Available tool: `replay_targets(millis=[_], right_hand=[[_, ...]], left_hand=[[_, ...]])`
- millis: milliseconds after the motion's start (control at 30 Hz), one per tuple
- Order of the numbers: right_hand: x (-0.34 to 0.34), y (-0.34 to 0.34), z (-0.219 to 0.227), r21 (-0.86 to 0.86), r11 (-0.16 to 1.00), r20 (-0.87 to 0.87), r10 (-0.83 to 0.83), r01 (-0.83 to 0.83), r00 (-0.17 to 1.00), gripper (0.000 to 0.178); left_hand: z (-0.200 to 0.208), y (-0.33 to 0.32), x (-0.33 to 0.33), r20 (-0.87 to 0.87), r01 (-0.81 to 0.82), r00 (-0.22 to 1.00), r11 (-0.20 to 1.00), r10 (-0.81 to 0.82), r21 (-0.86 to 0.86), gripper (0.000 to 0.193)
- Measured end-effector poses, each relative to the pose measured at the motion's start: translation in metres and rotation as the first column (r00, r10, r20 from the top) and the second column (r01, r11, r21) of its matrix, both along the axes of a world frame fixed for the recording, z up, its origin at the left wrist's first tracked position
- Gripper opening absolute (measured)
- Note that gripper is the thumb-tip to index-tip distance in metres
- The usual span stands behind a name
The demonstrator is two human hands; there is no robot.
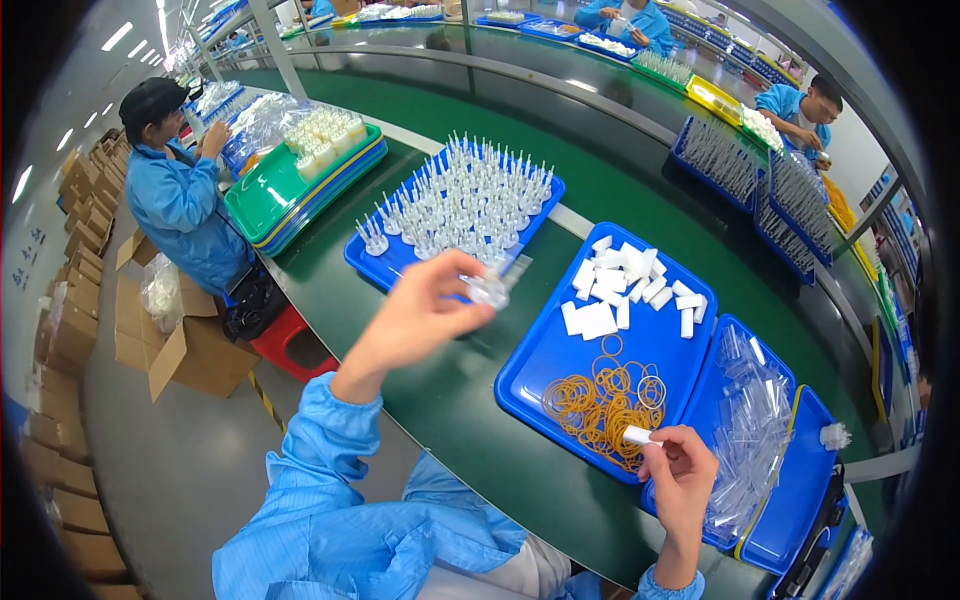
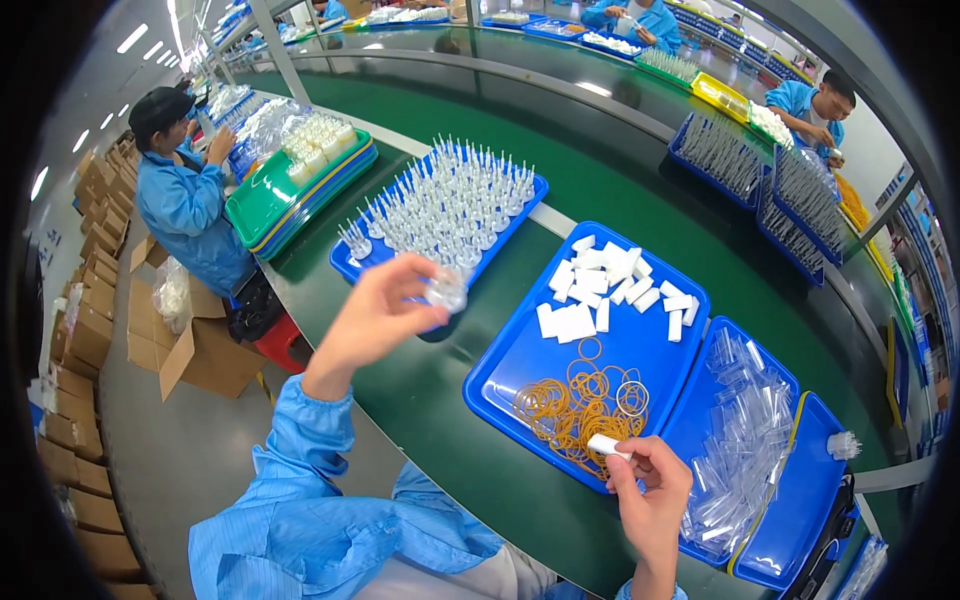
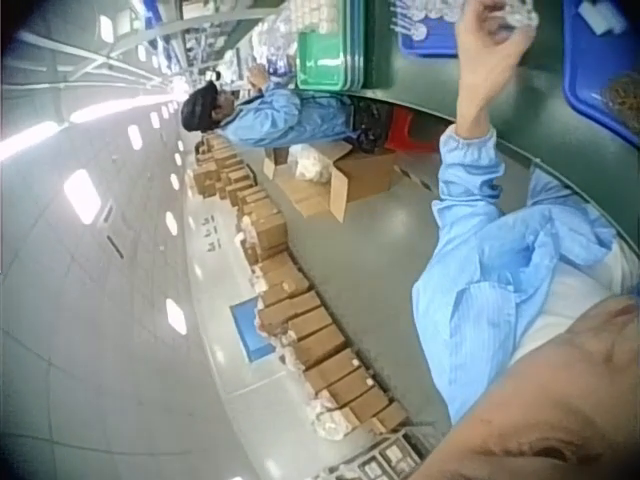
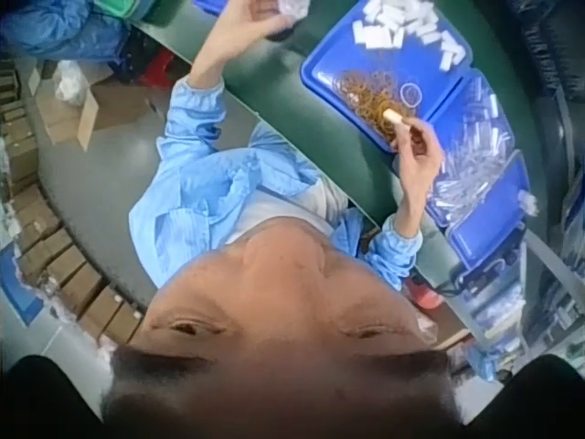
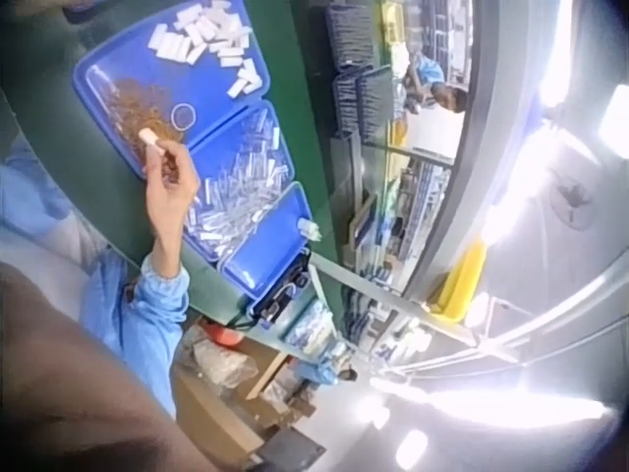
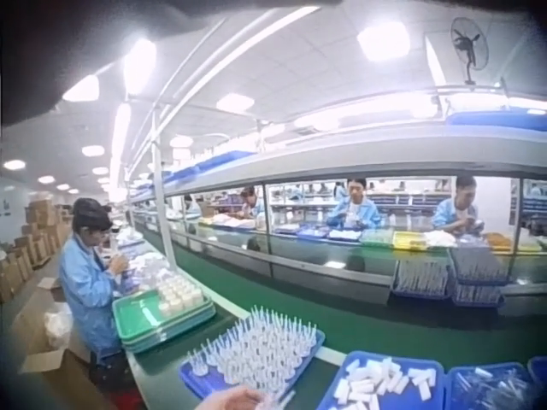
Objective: The person assembles parts by attaching white pieces and clear plastic sleeves onto a base by hand, secures the bundle with a rubber band, and places the assembly on a tray.
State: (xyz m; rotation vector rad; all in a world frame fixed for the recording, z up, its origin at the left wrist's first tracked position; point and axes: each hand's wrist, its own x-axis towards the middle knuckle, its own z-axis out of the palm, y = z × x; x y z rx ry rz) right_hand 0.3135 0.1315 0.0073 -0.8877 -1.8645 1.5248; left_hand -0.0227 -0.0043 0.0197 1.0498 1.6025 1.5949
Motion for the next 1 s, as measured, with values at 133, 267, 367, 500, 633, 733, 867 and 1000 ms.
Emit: replay_targets(millis=[133, 267, 367, 500, 633, 733, 867, 1000], right_hand=[[0.005, 0.004, -0.005, -0.079, 0.995, -0.075, -0.063, 0.057, 0.995, 0.01], [0.011, 0.008, -0.012, -0.017, 0.989, -0.122, -0.149, 0.148, 0.981, 0.014], [0.016, 0.014, -0.015, 0.049, 0.978, -0.14, -0.192, 0.201, 0.971, 0.015], [0.019, 0.02, -0.019, 0.04, 0.961, -0.155, -0.263, 0.272, 0.952, 0.015], [0.024, 0.022, -0.02, 0.024, 0.936, -0.142, -0.344, 0.35, 0.928, 0.019], [0.023, 0.023, -0.019, -0.045, 0.941, -0.183, -0.338, 0.336, 0.923, 0.022], [0.021, 0.029, -0.02, -0.133, 0.946, -0.227, -0.319, 0.295, 0.92, 0.021], [0.026, 0.031, -0.025, -0.145, 0.94, -0.229, -0.336, 0.309, 0.914, 0.021]], left_hand=[[0.018, 0.041, 0.053, -0.028, 0.28, 0.959, 0.959, -0.281, -0.038, 0.04], [0.017, 0.081, 0.075, -0.072, 0.483, 0.87, 0.872, -0.488, -0.076, 0.037], [0.0, 0.1, 0.089, -0.013, 0.519, 0.853, 0.852, -0.521, -0.069, 0.036], [-0.032, 0.104, 0.109, 0.107, 0.506, 0.855, 0.861, -0.508, 0.054, 0.033], [-0.052, 0.1, 0.116, 0.135, 0.474, 0.871, 0.88, -0.472, 0.021, 0.035], [-0.05, 0.099, 0.116, 0.256, 0.464, 0.849, 0.884, -0.461, 0.054, 0.037], [-0.049, 0.097, 0.111, 0.279, 0.484, 0.831, 0.873, -0.482, 0.065, 0.036], [-0.054, 0.098, 0.114, 0.293, 0.506, 0.814, 0.86, -0.502, 0.07, 0.037]])
